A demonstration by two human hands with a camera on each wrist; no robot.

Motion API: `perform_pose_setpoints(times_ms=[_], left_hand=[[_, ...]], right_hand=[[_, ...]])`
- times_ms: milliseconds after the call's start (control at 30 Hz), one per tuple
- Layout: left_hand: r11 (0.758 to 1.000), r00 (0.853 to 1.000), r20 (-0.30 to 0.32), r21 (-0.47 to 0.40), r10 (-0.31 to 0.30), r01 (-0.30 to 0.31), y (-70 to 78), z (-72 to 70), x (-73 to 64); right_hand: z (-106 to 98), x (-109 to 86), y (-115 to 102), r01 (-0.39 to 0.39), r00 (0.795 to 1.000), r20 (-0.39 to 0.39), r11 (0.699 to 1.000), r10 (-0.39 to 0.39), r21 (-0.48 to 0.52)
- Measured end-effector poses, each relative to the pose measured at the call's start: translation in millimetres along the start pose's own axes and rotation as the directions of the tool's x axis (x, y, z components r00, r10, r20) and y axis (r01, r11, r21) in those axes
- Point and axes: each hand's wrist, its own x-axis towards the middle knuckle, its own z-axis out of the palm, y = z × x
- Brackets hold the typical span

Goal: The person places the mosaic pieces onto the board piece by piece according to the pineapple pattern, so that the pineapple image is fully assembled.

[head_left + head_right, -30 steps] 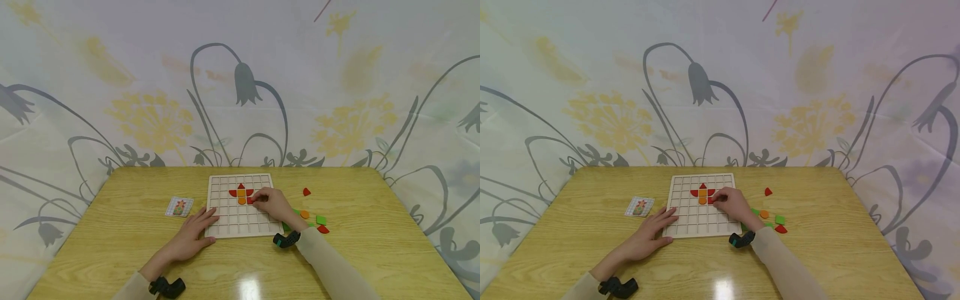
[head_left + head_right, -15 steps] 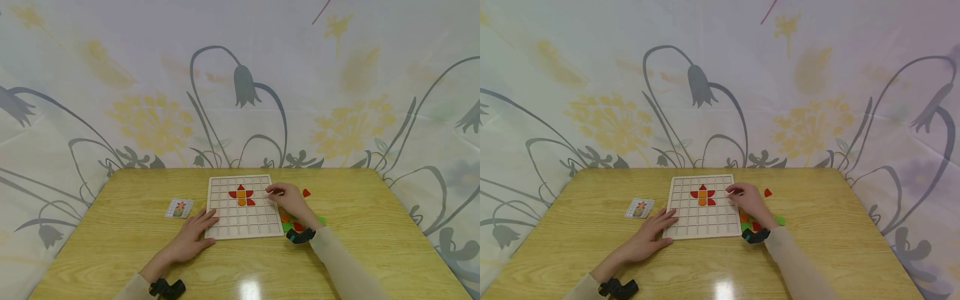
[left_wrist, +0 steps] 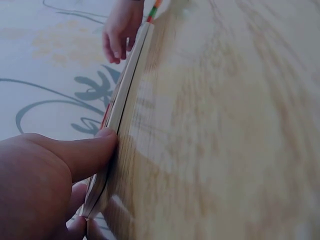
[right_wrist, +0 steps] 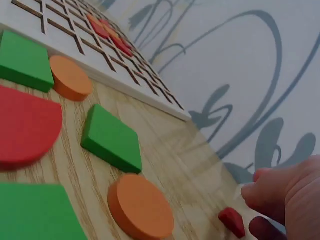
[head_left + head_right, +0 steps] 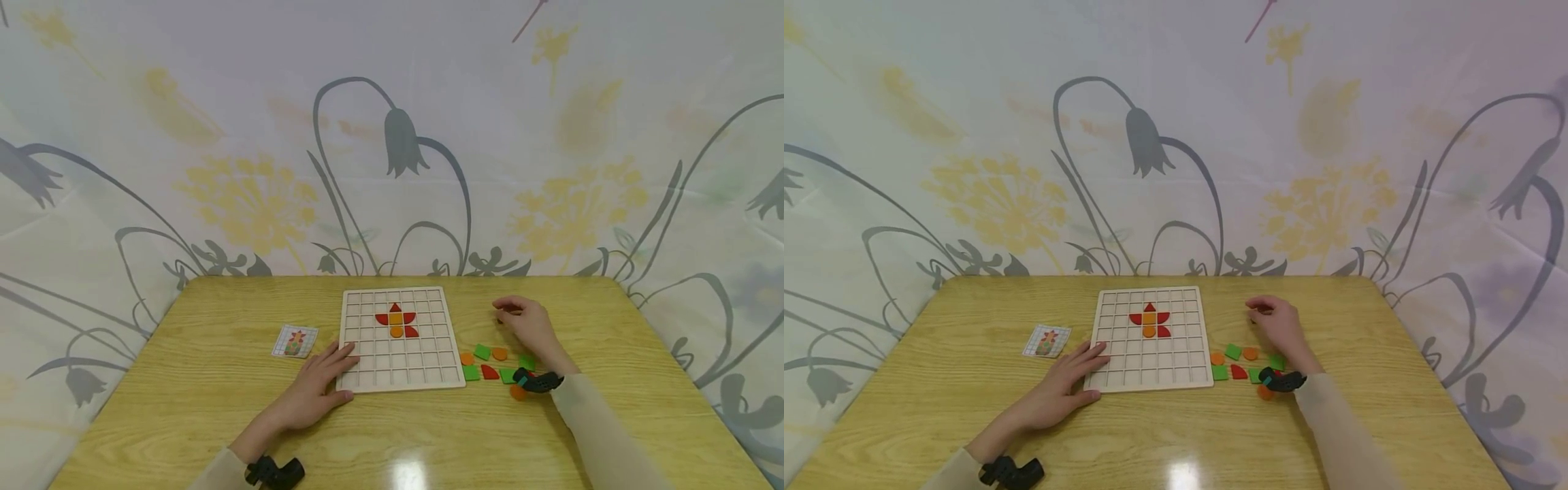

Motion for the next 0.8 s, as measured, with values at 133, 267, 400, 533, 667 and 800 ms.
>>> perform_pose_setpoints(times_ms=[133,267,400,533,667,800], left_hand=[[1.000,1.000,0.002,0.004,-0.001,0.001,-0.4,1.5,0.3],[1.000,1.000,-0.004,0.007,0.008,-0.008,-0.6,1.7,0.7],[1.000,1.000,-0.002,0.006,0.007,-0.007,-0.1,1.5,1.1],[1.000,1.000,0.003,0.004,-0.001,0.001,0.0,1.5,1.8],[1.000,1.000,-0.001,0.005,-0.004,0.004,-1.5,1.7,1.6],[1.000,1.000,-0.006,0.004,-0.003,0.003,-1.0,1.1,0.8]], right_hand=[[-8,-0.5,12,-0.066,0.997,0.029,0.998,0.066,0.000],[-13,1.1,16,-0.080,0.994,0.073,0.997,0.079,0.000],[-17,2.2,19,-0.077,0.991,0.109,0.997,0.076,0.006],[-18,2.3,21,-0.098,0.988,0.121,0.995,0.094,0.025],[-18,3.5,17,-0.121,0.985,0.124,0.992,0.116,0.034],[-17,3.6,12,-0.129,0.984,0.129,0.991,0.124,0.029]])
